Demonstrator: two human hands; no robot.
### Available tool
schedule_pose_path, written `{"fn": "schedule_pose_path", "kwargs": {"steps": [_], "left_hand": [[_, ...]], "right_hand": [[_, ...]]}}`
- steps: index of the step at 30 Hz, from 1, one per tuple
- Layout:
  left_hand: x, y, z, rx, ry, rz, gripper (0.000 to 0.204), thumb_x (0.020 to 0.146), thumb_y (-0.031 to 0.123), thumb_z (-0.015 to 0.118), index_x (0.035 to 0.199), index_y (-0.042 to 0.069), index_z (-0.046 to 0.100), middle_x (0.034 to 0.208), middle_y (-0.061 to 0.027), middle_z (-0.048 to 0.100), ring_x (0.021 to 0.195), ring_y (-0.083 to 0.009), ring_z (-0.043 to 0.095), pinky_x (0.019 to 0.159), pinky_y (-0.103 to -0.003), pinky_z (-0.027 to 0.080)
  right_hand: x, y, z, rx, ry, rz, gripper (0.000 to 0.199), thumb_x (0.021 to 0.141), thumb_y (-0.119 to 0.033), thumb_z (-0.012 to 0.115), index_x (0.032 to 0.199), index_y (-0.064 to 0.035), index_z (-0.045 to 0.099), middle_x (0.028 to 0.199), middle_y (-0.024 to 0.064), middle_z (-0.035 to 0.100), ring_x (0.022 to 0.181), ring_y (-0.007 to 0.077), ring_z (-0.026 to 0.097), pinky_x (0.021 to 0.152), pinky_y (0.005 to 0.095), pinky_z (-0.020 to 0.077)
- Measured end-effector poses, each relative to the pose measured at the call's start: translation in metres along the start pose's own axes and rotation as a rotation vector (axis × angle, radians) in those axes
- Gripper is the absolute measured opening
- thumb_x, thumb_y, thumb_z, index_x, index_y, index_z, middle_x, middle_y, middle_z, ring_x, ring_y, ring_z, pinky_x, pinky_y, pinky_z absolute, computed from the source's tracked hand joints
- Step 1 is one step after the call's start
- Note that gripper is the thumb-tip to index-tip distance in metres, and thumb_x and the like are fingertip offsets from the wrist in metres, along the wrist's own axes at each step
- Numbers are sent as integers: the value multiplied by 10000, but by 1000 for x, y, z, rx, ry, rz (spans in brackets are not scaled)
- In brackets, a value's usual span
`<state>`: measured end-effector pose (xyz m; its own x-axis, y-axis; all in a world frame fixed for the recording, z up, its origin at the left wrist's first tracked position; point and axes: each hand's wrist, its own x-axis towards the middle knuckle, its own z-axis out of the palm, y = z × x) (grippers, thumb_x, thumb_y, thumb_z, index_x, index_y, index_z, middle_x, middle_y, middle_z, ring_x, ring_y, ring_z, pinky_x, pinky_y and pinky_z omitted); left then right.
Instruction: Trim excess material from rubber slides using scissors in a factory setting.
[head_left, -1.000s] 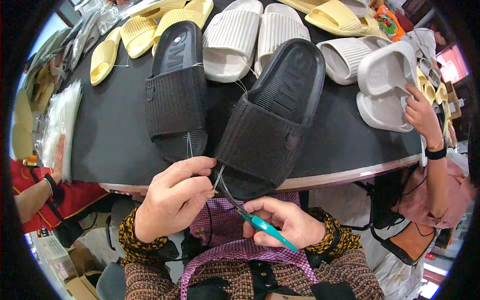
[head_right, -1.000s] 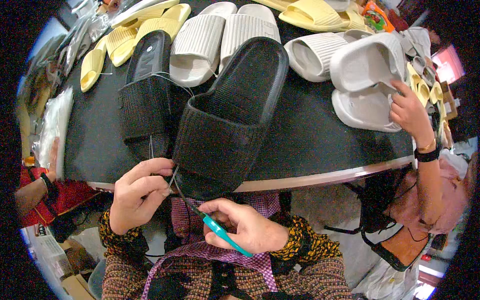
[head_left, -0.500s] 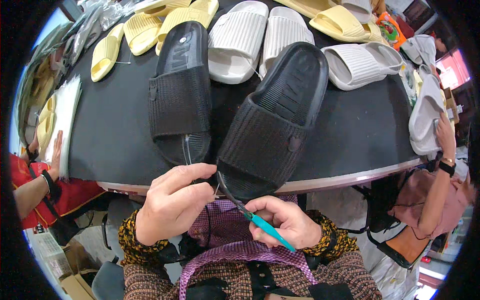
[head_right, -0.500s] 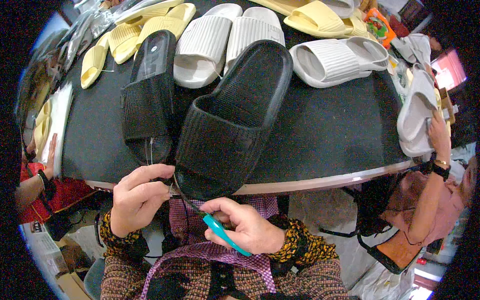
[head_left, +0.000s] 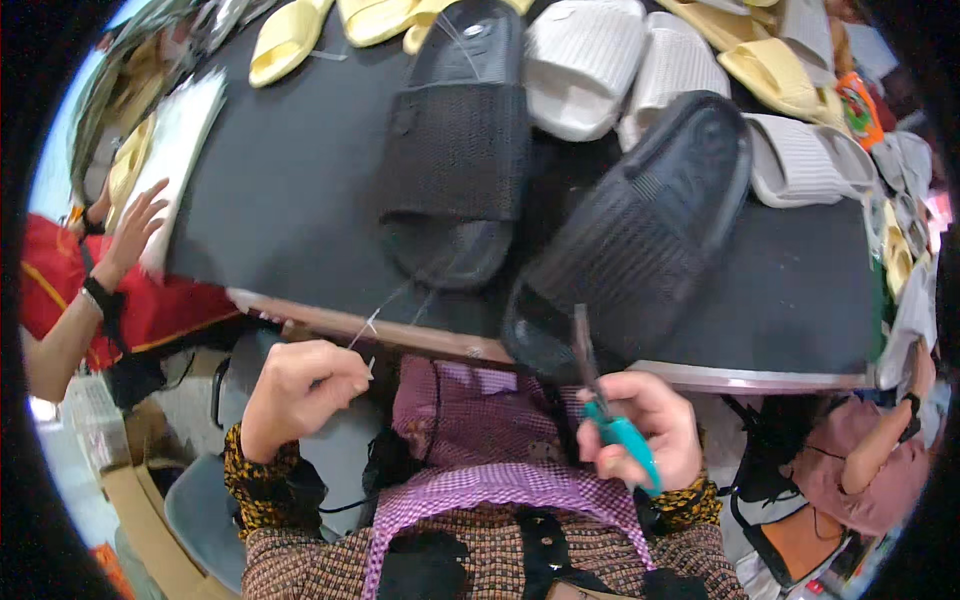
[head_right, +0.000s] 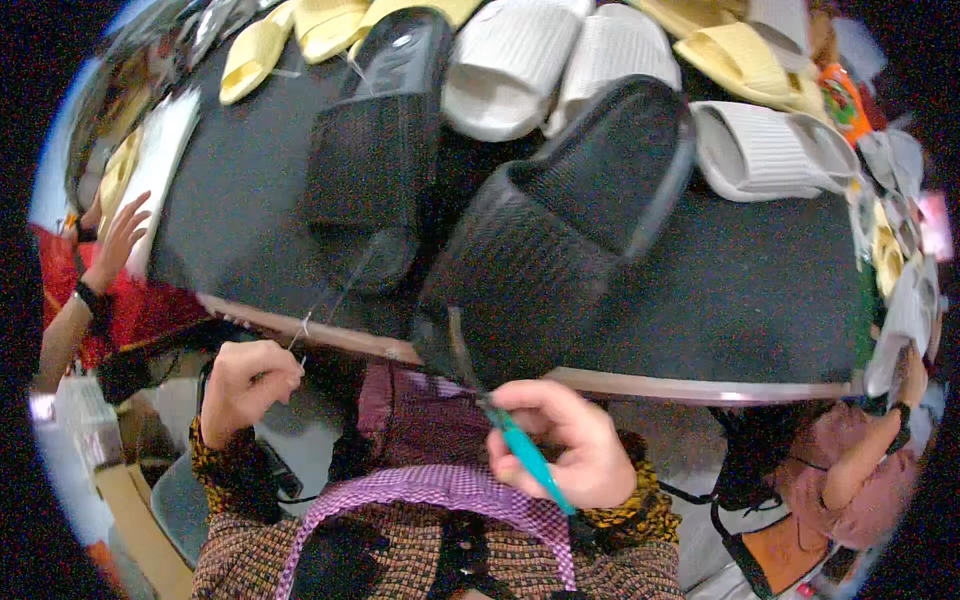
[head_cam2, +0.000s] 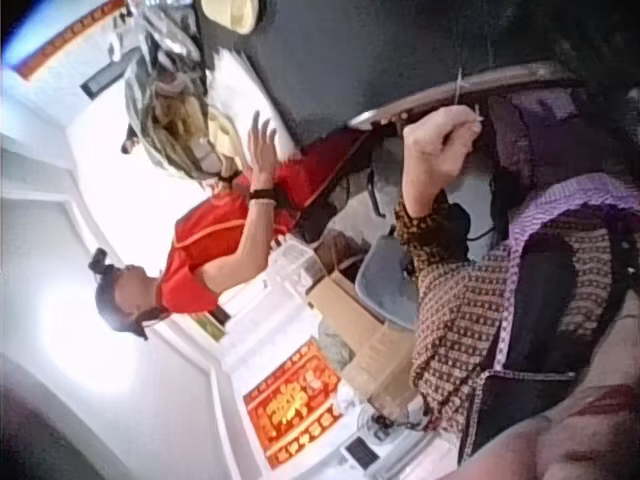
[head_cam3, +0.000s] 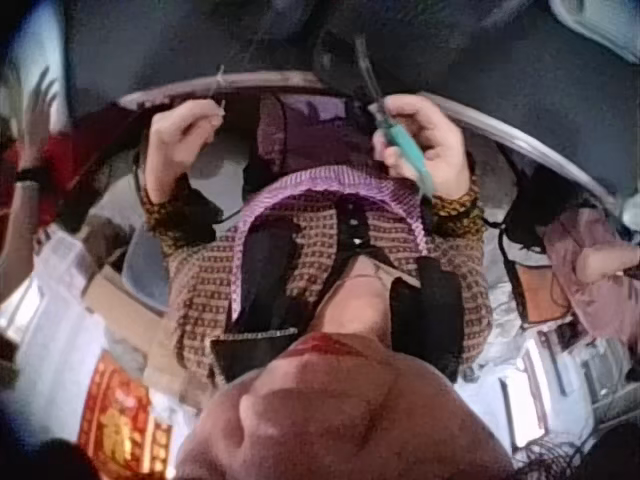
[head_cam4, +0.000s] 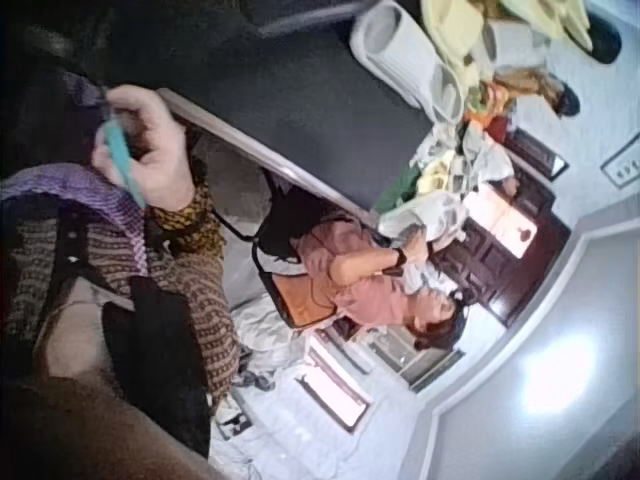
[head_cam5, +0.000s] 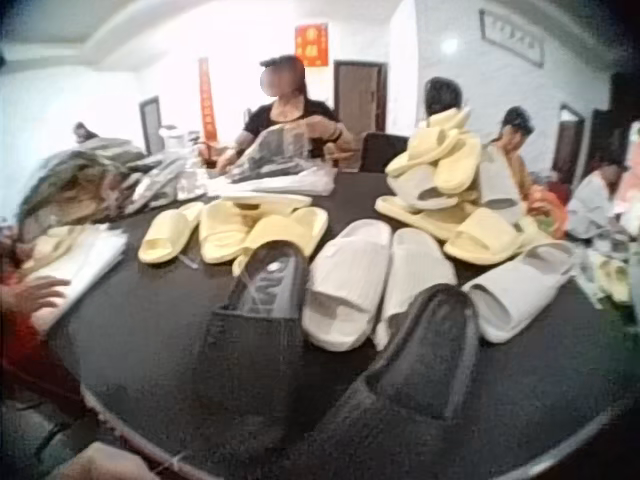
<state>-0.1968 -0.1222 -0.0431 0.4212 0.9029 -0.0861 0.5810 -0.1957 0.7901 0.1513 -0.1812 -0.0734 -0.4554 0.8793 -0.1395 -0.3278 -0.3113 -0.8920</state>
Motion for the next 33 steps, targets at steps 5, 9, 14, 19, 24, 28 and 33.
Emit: {"fn": "schedule_pose_path", "kwargs": {"steps": [5, 9, 14, 19, 24, 28, 33], "left_hand": [[-40, -59, -14, -215, 168, -362, 29, 820, 14, 624, 829, -13, 620, 644, -9, 570, 537, -75, 517, 494, -226, 407], [-62, -119, -4, -211, 165, -560, 70, 845, 67, 612, 852, -2, 623, 625, 7, 545, 540, -64, 499, 493, -225, 395], [-69, -181, 13, -20, 74, -646, 176, 856, 104, 616, 994, -4, 628, 762, -43, 610, 648, -121, 569, 565, -270, 460], [-51, -141, 6, 426, 191, -393, 328, 806, 114, 642, 1111, -3, 611, 1043, -218, 637, 999, -385, 605, 830, -390, 489], [-19, -18, -31, 140, -101, -166, 176, 792, 37, 631, 958, -16, 654, 816, -149, 670, 733, -298, 656, 708, -330, 515], [28, 40, -42, 136, 67, 100, 201, 749, -30, 637, 948, -7, 643, 917, -140, 677, 789, -256, 659, 740, -326, 521], [111, 72, -38, 518, 342, 495, 394, 749, 44, 680, 1121, -8, 564, 1208, -184, 576, 1140, -350, 524, 995, -404, 389]], "right_hand": [[1, -6, -4, -23, 75, -15, 619, 782, -88, 767, 1268, 41, 405, 867, 123, 639, 775, 140, 624, 683, 251, 506], [0, -13, -7, -59, 118, -33, 634, 783, -140, 781, 1264, 40, 408, 841, 111, 638, 746, 128, 621, 661, 238, 502], [-1, -20, -13, -103, 131, -112, 629, 788, -173, 783, 1249, 45, 416, 838, 109, 639, 732, 122, 617, 647, 237, 502], [1, -25, -16, -93, 222, -147, 602, 788, -176, 781, 1236, 35, 438, 836, 113, 644, 692, 114, 607, 597, 222, 487], [-5, -34, -25, -61, 297, -117, 572, 781, -152, 778, 1230, 8, 462, 830, 110, 646, 649, 99, 593, 556, 210, 471], [-5, -33, -27, -109, 329, -170, 525, 806, -133, 741, 1229, 7, 464, 824, 110, 645, 640, 106, 599, 546, 220, 485], [-7, -33, -31, -47, 372, -228, 491, 826, -135, 713, 1222, 17, 465, 822, 123, 641, 608, 122, 596, 540, 232, 494]]}}
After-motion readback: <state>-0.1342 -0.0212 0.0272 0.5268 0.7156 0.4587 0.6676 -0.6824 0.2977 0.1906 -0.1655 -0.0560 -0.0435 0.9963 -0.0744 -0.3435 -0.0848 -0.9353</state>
